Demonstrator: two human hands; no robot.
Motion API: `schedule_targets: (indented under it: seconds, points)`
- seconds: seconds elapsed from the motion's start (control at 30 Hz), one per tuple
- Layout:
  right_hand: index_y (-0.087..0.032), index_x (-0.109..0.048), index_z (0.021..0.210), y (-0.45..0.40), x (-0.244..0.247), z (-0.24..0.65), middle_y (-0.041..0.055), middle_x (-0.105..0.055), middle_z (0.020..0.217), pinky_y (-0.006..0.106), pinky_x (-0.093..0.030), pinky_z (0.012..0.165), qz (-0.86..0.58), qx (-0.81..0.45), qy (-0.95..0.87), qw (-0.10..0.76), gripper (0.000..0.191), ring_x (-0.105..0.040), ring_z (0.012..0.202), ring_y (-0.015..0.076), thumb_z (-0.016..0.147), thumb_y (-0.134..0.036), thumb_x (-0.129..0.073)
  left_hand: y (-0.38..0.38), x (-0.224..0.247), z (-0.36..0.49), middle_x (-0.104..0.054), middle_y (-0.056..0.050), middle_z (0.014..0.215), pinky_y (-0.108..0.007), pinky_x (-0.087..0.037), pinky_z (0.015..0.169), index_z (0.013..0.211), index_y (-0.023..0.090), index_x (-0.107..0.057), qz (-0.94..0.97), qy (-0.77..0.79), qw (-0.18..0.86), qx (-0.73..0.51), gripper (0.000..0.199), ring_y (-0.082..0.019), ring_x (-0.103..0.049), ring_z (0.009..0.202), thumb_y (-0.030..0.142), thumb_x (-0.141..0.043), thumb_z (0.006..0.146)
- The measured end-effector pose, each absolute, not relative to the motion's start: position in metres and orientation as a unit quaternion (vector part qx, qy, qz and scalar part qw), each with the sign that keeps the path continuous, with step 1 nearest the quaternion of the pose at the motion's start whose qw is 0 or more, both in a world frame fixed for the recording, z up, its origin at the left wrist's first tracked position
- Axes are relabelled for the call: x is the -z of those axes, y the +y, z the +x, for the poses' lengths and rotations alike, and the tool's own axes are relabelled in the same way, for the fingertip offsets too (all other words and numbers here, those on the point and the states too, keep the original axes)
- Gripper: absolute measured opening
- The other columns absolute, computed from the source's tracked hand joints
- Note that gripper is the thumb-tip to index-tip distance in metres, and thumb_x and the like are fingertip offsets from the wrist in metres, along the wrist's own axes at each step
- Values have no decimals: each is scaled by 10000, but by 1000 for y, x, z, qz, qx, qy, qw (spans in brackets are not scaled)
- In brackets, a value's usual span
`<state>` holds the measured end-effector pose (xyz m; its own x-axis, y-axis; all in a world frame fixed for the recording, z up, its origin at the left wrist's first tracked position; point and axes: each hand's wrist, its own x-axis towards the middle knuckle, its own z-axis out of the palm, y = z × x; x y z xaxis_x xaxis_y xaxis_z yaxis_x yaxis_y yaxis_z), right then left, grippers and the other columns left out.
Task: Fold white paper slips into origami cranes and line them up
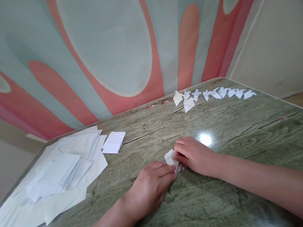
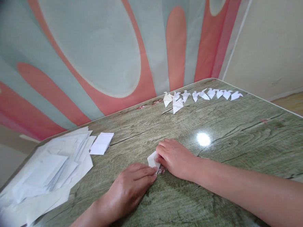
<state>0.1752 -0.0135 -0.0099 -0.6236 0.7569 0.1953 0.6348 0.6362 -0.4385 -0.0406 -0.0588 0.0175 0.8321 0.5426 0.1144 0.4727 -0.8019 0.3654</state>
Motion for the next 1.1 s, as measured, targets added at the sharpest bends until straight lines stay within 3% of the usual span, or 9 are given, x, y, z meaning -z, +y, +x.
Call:
schedule_targets:
  seconds: [0.13,0.27,0.63,0.87,1.03,1.1]
  points:
    - [-189,-514,819,-18,11,176,17,-578,830,313,-358,723,-403,-179,-873,208,148,-504,803,182,906,-285,-586,-63,-25,-43,-607,-64,1300,-400,-460,999,1236,149,-556,948,276,152,-46,336,-235,-568,1152,108,-453,919]
    - [-200,-509,861,-24,12,175,12,-575,855,328,-351,736,-418,-194,-854,243,249,-486,840,201,834,-387,-671,-66,-30,-43,-597,-70,1318,-411,-453,1029,1290,145,-528,950,280,138,-1,374,-242,-549,1195,131,-444,925]
    - [-212,-523,869,-13,16,175,10,-593,859,334,-359,782,-461,-188,-833,239,197,-501,865,204,798,-254,-702,-69,-32,-43,-452,-117,1448,-446,-421,1067,1387,145,-449,948,284,113,92,510,-275,-470,1305,113,-470,878]
    - [-215,-532,879,-15,18,175,16,-596,872,340,-350,787,-461,-189,-834,238,123,-507,871,206,844,-250,-644,-77,-37,-42,-396,-106,1490,-437,-372,1096,1406,150,-413,940,306,120,93,515,-248,-396,1359,127,-449,893]
    - [-210,-531,891,-16,20,171,34,-597,894,350,-350,777,-473,-164,-831,242,308,-507,882,231,747,-386,-739,-80,-37,-41,-413,-109,1482,-433,-357,1098,1394,147,-427,940,309,119,83,500,-248,-384,1365,152,-461,894]
    - [-207,-530,890,-13,22,171,39,-598,895,354,-349,783,-480,-151,-829,243,291,-508,885,235,758,-378,-725,-79,-37,-41,-426,-102,1475,-424,-355,1098,1393,154,-431,939,313,121,75,469,-240,-392,1359,176,-429,924]
